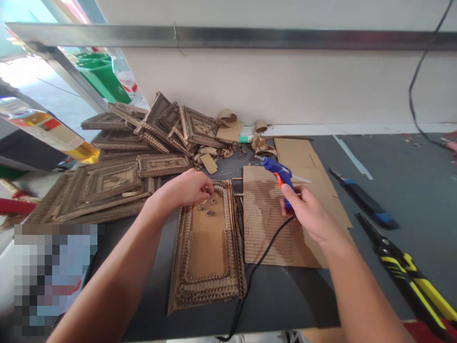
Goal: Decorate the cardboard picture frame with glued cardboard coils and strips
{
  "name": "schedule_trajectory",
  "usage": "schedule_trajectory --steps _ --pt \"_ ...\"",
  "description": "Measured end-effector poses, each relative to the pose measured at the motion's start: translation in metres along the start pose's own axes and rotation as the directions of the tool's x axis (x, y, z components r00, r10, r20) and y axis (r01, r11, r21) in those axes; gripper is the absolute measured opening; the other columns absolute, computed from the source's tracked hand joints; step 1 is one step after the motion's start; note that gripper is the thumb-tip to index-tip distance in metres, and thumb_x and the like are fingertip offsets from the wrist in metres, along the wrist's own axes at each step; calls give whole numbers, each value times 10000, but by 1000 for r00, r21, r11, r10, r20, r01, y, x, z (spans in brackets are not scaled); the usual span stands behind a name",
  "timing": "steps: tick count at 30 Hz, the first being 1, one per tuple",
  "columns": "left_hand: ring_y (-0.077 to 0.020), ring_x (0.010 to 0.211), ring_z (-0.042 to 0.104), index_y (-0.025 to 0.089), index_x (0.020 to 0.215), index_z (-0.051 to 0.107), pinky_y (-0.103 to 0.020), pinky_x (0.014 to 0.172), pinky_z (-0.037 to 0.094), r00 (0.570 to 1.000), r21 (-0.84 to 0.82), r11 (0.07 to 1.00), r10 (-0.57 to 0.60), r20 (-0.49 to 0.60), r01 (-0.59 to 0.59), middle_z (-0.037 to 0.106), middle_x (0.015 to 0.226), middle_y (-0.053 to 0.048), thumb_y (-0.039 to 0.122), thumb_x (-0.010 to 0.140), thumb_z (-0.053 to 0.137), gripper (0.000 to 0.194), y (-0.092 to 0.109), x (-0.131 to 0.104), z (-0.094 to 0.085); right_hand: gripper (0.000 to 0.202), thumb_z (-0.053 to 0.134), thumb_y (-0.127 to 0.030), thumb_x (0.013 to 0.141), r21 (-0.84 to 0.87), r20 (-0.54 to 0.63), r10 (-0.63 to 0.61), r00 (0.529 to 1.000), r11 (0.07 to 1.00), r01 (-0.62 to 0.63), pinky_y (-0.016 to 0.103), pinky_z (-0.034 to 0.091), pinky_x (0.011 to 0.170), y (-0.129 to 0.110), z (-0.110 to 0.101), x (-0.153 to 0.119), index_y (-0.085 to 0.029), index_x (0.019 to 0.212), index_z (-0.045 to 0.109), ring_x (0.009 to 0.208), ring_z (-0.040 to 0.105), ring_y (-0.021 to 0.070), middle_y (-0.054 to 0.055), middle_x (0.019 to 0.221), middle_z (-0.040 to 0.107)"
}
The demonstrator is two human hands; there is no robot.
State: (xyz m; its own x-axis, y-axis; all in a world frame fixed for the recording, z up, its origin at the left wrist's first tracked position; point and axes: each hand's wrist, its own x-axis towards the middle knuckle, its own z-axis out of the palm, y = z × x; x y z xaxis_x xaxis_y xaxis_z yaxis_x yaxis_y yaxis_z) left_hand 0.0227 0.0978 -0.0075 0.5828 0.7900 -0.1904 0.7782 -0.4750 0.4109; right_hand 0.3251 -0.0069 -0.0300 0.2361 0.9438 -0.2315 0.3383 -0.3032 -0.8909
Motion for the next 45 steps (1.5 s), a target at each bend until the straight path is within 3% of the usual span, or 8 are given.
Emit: schedule_trajectory --steps 5,12,18,25,30,33,38,45 --pt "-184 621 607 238 681 764 -286 630 408 998 6 1000 -30 -50 30 686 659 -32 83 619 596 237 1 -2 5 294 683 -513 882 452 159 -104 982 892 22 276 514 683 -22 4 -11 -239 988 668 736 567 141 11 872 605" --pt "-155 544 580 208 605 700 -270 617 420 999 -75 997 17 28 -15 648 546 13 21 617 601 212 7 -10 -17 183 659 -294 825 538 192 -120 974 843 -3 243 396 476 -58 24 -9 -233 995 629 597 487 99 -13 859 524" --pt "-146 497 610 205 717 699 -251 572 446 997 -241 968 -76 5 75 658 535 43 127 718 635 101 -1 -33 -47 163 613 -277 788 332 205 -169 964 938 94 240 195 392 -77 40 3 -231 922 532 476 358 93 -51 653 424" --pt "-148 527 611 212 708 768 -239 561 411 977 -185 963 -207 -44 196 656 538 40 160 684 716 77 -4 -47 -62 225 597 -455 907 34 282 -352 892 933 357 272 255 468 -92 42 18 -246 935 518 528 354 116 -51 637 397" --pt "-135 529 597 214 662 739 -233 569 392 958 -103 961 -268 -100 257 651 535 59 195 679 714 35 -7 -49 -67 328 645 -546 846 -474 146 -474 869 737 482 296 291 528 -96 53 22 -236 803 546 560 442 147 -16 632 502" --pt "-133 530 581 211 633 723 -240 585 381 951 -55 955 -294 -93 290 647 535 53 204 679 701 51 -5 -48 -68 282 637 -500 833 -655 186 -512 839 571 494 300 278 521 -89 64 24 -229 881 573 534 473 169 -3 615 554" --pt "-142 525 585 219 630 733 -258 620 389 935 -15 940 -341 -96 342 649 521 45 211 680 688 68 -3 -47 -69 294 529 -457 918 -733 348 -556 754 340 589 317 272 540 -78 76 24 -188 1006 606 655 613 231 83 819 696" --pt "-142 525 605 205 670 692 -245 554 387 955 -17 958 -286 -77 285 667 547 41 232 701 632 73 -7 -47 -64 270 513 -425 945 -766 398 -566 722 228 601 332 245 533 -76 80 23 -171 988 596 685 637 240 95 893 713"
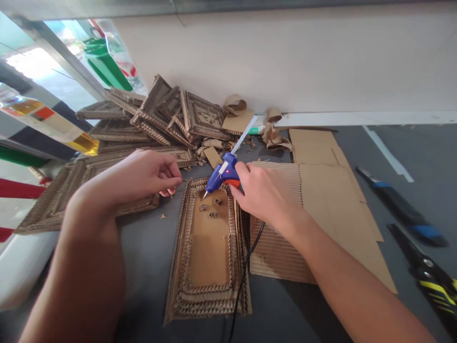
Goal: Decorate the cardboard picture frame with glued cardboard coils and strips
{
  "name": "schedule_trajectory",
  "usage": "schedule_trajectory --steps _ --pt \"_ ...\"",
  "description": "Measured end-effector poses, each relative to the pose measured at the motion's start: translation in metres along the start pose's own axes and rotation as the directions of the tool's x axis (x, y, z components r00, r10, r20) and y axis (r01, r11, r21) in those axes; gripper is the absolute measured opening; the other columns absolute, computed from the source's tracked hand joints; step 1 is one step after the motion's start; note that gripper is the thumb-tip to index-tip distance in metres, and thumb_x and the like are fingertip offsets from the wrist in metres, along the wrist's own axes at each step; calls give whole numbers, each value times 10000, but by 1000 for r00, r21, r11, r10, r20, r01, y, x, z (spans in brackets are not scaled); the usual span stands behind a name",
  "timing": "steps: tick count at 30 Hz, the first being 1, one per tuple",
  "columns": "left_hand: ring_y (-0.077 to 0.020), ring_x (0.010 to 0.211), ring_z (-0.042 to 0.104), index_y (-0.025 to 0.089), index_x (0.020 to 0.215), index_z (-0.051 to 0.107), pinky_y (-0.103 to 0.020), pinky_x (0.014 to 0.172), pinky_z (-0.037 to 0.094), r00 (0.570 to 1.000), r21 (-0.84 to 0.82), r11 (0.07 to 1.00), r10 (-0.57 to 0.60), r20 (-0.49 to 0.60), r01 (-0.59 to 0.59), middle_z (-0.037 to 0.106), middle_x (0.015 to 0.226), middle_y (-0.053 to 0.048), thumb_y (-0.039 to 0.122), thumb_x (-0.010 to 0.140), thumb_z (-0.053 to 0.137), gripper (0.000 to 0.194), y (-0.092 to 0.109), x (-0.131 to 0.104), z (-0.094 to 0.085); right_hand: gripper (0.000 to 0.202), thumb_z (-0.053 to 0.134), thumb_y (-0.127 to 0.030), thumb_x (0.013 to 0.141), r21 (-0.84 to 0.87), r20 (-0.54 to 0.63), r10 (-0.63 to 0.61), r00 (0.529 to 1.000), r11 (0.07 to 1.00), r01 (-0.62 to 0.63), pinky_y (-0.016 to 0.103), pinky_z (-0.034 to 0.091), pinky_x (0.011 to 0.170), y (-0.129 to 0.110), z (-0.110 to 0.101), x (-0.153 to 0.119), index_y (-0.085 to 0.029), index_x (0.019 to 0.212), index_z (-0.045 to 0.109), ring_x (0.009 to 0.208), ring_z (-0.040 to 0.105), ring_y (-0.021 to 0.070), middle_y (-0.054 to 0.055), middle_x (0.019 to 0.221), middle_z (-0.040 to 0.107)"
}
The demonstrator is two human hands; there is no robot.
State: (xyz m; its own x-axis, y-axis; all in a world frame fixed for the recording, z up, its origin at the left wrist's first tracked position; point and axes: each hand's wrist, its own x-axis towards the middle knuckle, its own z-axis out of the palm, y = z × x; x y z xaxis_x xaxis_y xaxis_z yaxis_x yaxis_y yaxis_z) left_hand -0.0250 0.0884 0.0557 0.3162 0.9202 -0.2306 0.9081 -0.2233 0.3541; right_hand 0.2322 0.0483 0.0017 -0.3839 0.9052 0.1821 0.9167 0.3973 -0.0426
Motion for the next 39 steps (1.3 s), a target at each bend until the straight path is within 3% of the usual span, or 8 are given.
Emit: schedule_trajectory --steps 6,17,27,33,39 --pt "-141 585 588 199 681 631 -252 576 373 998 116 992 57 16 -58 666 585 44 253 724 590 80 10 0 0 226 516 -374 961 -54 20 -28 999 998 29 336 244 539 -3 -4 -2 -168 1002 599 703 633 229 89 911 708" --pt "-119 533 556 200 638 687 -250 563 371 996 106 992 59 68 -66 640 535 57 218 699 650 74 11 2 1 227 523 -353 962 -89 4 -67 998 994 67 327 185 525 -5 -1 -3 -168 1057 616 633 610 209 65 859 679" --pt "-88 523 540 205 688 751 -217 538 378 995 -92 995 44 94 -36 673 577 68 227 679 714 43 26 -2 -1 219 525 -349 969 -131 13 -67 998 989 68 320 145 521 -7 -4 -3 -170 1065 606 641 623 218 64 857 673" --pt "-95 502 515 227 682 789 -229 500 358 994 -88 995 -35 106 45 665 540 53 335 677 768 110 27 2 1 202 520 -343 973 -138 21 -55 998 989 57 322 148 518 -6 -5 -3 -176 1052 601 648 619 213 65 870 679" --pt "-113 522 578 212 614 757 -234 514 397 992 -120 988 -90 88 100 704 570 10 544 807 651 399 30 3 3 203 515 -344 978 -147 30 -41 999 988 45 325 158 516 -6 -7 -4 -181 1064 601 660 622 213 66 897 694"
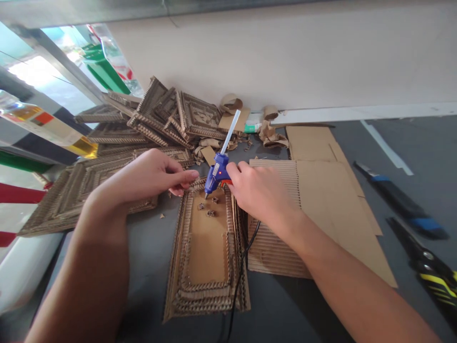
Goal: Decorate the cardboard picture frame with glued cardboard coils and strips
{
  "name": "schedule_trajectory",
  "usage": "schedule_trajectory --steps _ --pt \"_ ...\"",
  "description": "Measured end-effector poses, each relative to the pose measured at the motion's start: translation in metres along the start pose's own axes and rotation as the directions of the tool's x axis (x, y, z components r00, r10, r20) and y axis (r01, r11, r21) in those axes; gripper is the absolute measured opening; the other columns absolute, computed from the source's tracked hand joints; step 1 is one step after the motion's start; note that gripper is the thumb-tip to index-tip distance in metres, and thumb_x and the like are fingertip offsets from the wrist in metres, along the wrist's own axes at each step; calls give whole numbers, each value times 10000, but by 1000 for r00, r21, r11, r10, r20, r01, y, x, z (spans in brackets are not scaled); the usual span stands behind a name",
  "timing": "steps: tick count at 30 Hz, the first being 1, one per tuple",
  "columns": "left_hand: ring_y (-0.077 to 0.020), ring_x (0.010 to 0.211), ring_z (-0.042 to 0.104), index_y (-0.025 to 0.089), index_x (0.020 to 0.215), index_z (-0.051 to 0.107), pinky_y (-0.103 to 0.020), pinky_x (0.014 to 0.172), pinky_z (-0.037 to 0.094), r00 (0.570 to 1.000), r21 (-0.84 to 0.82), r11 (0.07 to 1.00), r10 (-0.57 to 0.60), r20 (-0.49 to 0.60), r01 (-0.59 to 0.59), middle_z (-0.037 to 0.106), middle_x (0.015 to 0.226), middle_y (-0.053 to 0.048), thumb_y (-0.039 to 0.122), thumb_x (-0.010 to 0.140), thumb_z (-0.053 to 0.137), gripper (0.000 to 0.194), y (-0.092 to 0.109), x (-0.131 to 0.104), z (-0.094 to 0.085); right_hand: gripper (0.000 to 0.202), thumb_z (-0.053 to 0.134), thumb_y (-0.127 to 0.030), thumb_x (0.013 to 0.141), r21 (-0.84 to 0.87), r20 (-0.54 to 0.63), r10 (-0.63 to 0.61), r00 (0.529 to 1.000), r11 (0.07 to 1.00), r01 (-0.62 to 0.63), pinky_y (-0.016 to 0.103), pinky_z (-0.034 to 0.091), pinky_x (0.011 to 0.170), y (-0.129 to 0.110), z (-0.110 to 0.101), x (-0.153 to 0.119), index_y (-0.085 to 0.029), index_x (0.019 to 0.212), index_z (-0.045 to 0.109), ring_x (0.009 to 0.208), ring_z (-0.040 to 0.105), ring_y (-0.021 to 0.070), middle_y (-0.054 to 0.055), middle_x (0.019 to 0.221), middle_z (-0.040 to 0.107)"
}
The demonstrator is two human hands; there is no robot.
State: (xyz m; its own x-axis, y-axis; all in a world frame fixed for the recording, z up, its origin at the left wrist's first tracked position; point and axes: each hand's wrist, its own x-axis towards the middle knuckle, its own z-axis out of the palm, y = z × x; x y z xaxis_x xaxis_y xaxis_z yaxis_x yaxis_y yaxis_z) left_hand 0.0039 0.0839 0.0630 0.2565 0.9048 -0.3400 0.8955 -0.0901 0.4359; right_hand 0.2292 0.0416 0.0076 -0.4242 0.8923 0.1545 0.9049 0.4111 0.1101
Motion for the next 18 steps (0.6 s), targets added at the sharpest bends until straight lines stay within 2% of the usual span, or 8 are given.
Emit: schedule_trajectory --steps 5,9,12,15,18 --pt "-95 479 532 195 534 677 -224 481 360 999 60 998 33 -24 -31 659 506 27 432 768 684 334 -2 2 2 201 507 -329 985 -6 -12 1 1000 1000 -1 326 163 512 1 -2 -1 -178 1078 602 658 627 211 64 896 694" --pt "-107 501 576 183 570 593 -217 472 370 998 6 1000 5 -64 -5 691 552 25 336 724 704 244 -6 5 6 195 493 -323 992 3 -17 6 1000 1000 -6 326 168 515 1 -4 -1 -176 1060 602 657 629 206 67 882 687" --pt "-137 552 651 184 693 597 -227 512 436 999 -114 993 -1 -50 -4 717 598 8 302 713 728 177 -11 9 10 190 466 -300 997 8 -19 6 1000 1000 -5 326 170 517 1 -5 -1 -173 1042 599 651 627 207 68 862 678" --pt "-170 627 715 173 849 635 -261 595 523 1000 -254 967 18 22 -12 753 683 -17 294 724 749 208 -14 12 11 188 456 -276 990 9 -8 6 1000 1000 -6 331 170 518 1 -6 -1 -168 1041 601 640 617 204 76 863 675" --pt "-188 693 741 154 971 697 -271 630 552 996 -239 971 15 87 6 774 736 -35 313 758 739 269 -15 12 10 184 462 -279 985 3 -5 7 1000 1000 -7 333 162 517 2 -6 -1 -173 1041 601 638 613 203 74 861 674"
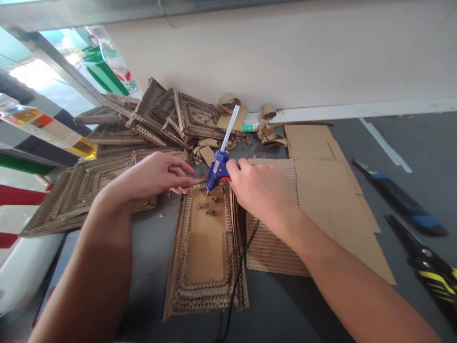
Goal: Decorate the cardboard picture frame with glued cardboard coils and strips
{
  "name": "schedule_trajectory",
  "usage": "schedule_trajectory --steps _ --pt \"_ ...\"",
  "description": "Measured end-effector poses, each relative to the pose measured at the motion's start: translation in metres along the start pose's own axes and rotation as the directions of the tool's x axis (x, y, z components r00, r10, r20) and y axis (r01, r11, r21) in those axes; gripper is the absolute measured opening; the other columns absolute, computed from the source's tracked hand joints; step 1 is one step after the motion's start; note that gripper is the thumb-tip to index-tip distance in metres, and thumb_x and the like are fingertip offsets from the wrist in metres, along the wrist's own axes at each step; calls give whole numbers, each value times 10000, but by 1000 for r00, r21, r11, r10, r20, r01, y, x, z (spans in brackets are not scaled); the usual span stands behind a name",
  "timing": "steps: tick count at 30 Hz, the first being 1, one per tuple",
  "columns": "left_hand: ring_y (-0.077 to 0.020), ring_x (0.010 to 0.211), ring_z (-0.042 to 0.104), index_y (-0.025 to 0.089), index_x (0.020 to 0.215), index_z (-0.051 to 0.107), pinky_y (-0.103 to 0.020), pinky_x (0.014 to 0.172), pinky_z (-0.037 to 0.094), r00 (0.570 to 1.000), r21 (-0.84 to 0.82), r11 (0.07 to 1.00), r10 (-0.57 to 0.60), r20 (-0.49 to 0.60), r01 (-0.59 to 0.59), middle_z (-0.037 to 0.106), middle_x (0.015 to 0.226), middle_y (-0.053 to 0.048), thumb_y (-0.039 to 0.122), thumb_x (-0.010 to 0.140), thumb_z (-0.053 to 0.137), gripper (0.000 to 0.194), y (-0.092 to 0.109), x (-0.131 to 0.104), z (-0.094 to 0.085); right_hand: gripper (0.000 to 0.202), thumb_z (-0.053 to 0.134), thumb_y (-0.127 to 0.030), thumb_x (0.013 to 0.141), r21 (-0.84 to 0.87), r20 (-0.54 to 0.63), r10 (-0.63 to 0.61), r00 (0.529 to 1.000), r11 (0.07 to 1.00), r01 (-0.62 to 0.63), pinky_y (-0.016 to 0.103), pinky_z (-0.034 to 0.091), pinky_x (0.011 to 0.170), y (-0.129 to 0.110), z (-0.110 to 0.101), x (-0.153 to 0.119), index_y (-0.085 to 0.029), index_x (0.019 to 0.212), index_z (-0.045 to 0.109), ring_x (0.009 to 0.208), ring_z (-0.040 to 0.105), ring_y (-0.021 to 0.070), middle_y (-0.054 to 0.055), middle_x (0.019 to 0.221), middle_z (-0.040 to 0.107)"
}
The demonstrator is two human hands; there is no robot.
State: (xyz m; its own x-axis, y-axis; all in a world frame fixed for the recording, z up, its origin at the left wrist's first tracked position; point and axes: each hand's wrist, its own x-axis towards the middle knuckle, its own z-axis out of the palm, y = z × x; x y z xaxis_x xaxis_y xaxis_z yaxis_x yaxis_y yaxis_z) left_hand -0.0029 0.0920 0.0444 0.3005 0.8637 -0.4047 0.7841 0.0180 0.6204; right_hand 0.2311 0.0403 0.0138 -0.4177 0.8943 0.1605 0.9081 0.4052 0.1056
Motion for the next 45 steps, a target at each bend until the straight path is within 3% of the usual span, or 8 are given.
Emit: schedule_trajectory --steps 4,12,17,25,34,39,41,45 --pt "-187 738 755 155 1071 738 -257 678 570 999 59 998 -30 41 27 789 780 -27 256 785 697 306 1 -1 -1 171 447 -254 984 -19 -24 4 1000 1000 -4 326 146 513 0 1 -2 -174 1017 594 624 612 200 68 838 666" --pt "-187 805 765 183 888 772 -237 722 569 992 238 971 -42 123 12 786 752 -25 210 817 639 152 -2 2 0 112 535 -241 951 6 -42 11 999 1000 -11 310 174 506 -1 0 -2 -172 1017 593 635 621 188 53 844 653" --pt "-176 711 749 164 857 709 -233 661 564 987 229 974 -39 156 3 772 753 -40 204 830 590 129 -1 -1 2 117 579 -236 934 42 -57 20 998 999 -18 305 187 513 -1 -1 -3 -179 1031 614 640 602 167 42 843 647" --pt "-155 510 642 199 851 632 -248 534 477 991 352 935 -9 136 -40 704 658 0 247 841 526 117 5 -6 4 155 560 -198 939 35 -73 45 996 998 -42 309 190 519 -2 -6 -5 -186 1075 634 629 569 155 45 839 641" --pt "-155 540 597 195 818 673 -254 564 432 995 392 920 -29 96 -11 659 611 3 257 842 524 163 7 -3 6 332 537 -94 900 3 -118 13 993 1000 -13 311 232 522 -3 -8 -7 -216 1187 651 690 600 180 54 882 650" --pt "-198 811 675 183 1039 688 -278 741 482 992 413 901 117 54 -129 740 883 -47 241 880 490 261 3 -2 9 329 550 -122 917 0 -125 33 992 999 -33 308 252 517 -4 -8 -9 -230 1210 654 712 613 185 58 903 664" --pt "-219 953 673 180 1003 706 -297 851 472 982 440 878 162 94 -187 746 1008 -72 209 890 485 250 2 -3 8 336 547 -128 927 -2 -130 32 991 999 -33 306 268 520 -5 -8 -10 -235 1229 651 729 621 183 61 915 669" --pt "-229 964 670 180 935 719 -309 871 455 982 471 866 114 148 -171 751 990 -77 198 912 498 223 3 -7 4 368 537 -108 932 -3 -160 11 987 1000 -12 301 291 536 -7 -8 -10 -217 1268 642 757 629 180 66 913 666"
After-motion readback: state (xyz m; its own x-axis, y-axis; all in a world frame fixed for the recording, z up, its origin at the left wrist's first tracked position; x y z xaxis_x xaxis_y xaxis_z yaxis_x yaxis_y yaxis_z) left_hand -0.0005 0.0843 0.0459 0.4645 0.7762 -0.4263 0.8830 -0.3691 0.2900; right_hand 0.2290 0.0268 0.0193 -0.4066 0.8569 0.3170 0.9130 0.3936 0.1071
